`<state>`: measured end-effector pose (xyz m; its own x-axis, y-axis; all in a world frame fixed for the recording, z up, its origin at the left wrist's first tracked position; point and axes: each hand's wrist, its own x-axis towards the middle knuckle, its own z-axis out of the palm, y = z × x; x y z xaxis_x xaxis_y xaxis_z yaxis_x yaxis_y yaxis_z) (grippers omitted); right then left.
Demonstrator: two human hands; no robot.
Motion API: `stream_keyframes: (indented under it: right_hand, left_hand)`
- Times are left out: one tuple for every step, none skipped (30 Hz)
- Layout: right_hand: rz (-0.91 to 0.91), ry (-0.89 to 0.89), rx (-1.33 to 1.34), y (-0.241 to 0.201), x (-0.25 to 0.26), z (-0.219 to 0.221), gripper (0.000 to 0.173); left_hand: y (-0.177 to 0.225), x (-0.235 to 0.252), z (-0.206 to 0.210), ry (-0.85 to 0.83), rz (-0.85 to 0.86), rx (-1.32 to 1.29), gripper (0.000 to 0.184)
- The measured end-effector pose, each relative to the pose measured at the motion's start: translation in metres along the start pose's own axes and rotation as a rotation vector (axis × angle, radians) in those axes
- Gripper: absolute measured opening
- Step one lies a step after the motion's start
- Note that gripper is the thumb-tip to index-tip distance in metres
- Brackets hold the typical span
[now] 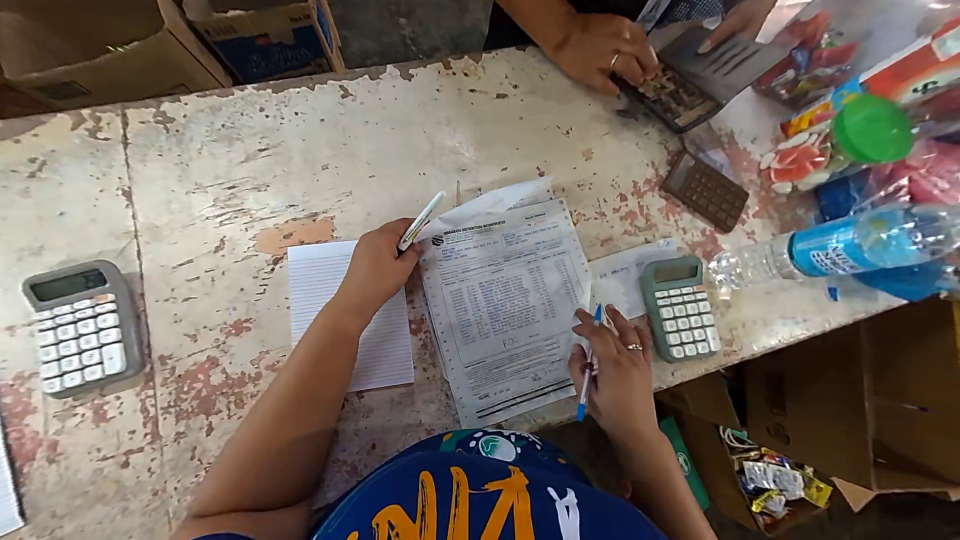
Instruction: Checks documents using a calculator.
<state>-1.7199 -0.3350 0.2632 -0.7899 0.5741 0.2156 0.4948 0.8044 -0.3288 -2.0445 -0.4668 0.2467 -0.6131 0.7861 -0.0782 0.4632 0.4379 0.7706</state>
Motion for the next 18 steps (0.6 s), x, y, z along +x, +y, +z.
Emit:
stream_keyframes:
  right_hand:
    - [0.039,0.039,0.034,0.002,0.000,-0.001,0.037]
    - [0.085,0.064,0.073,0.004,0.001,-0.002,0.045]
    - [0.131,0.085,0.108,0.006,0.001,-0.005,0.050]
    - [0.172,0.099,0.125,0.009,0.002,-0.006,0.053]
    - [0.209,0.100,0.142,0.011,0.003,-0.008,0.053]
    - [0.244,0.087,0.142,0.014,0.003,-0.009,0.052]
    - [0.275,0.068,0.132,0.017,0.004,-0.009,0.052]
    - [0.305,0.042,0.112,0.020,0.005,-0.009,0.052]
    - [0.340,0.008,0.096,0.021,0.006,-0.008,0.053]
    - [0.367,-0.021,0.082,0.022,0.007,-0.007,0.054]
    - [0.381,-0.036,0.075,0.022,0.007,-0.006,0.055]
    - [0.383,-0.041,0.068,0.022,0.008,-0.005,0.055]
    - [0.380,-0.039,0.058,0.021,0.008,-0.003,0.056]
    - [0.378,-0.039,0.056,0.020,0.008,-0.002,0.055]
    - [0.371,-0.040,0.051,0.018,0.007,-0.001,0.055]
    - [0.361,-0.038,0.046,0.017,0.007,-0.001,0.055]
    - [0.352,-0.040,0.046,0.015,0.007,-0.001,0.054]
    - [0.343,-0.042,0.048,0.014,0.007,-0.001,0.054]
  left_hand:
    - [0.000,0.000,0.000,-0.001,-0.007,-0.009,0.031]
    - [0.000,0.000,-0.001,-0.003,-0.015,-0.020,0.031]
    - [0.000,0.000,-0.002,0.000,-0.024,-0.033,0.033]
    - [0.000,0.000,-0.002,0.001,-0.034,-0.041,0.034]
    - [0.001,0.000,-0.003,0.000,-0.044,-0.048,0.034]
    - [0.002,0.000,-0.003,-0.001,-0.051,-0.053,0.034]
    - [0.001,-0.001,-0.003,0.000,-0.053,-0.057,0.034]
    - [0.001,-0.001,-0.003,0.004,-0.048,-0.063,0.033]
    - [0.000,-0.001,-0.003,0.009,-0.044,-0.069,0.032]
    - [0.000,-0.002,-0.002,0.012,-0.043,-0.073,0.032]
    - [-0.001,-0.002,-0.002,0.011,-0.046,-0.074,0.031]
    - [-0.001,-0.002,-0.002,0.011,-0.052,-0.074,0.031]
    - [-0.001,-0.002,-0.001,0.014,-0.059,-0.075,0.032]
    - [-0.001,-0.002,-0.001,0.019,-0.063,-0.076,0.033]
    - [-0.001,-0.003,-0.001,0.021,-0.067,-0.076,0.033]
    - [-0.001,-0.003,-0.001,0.023,-0.070,-0.071,0.033]
    - [-0.001,-0.003,0.000,0.024,-0.074,-0.065,0.033]
    - [-0.001,-0.002,0.000,0.024,-0.081,-0.059,0.034]
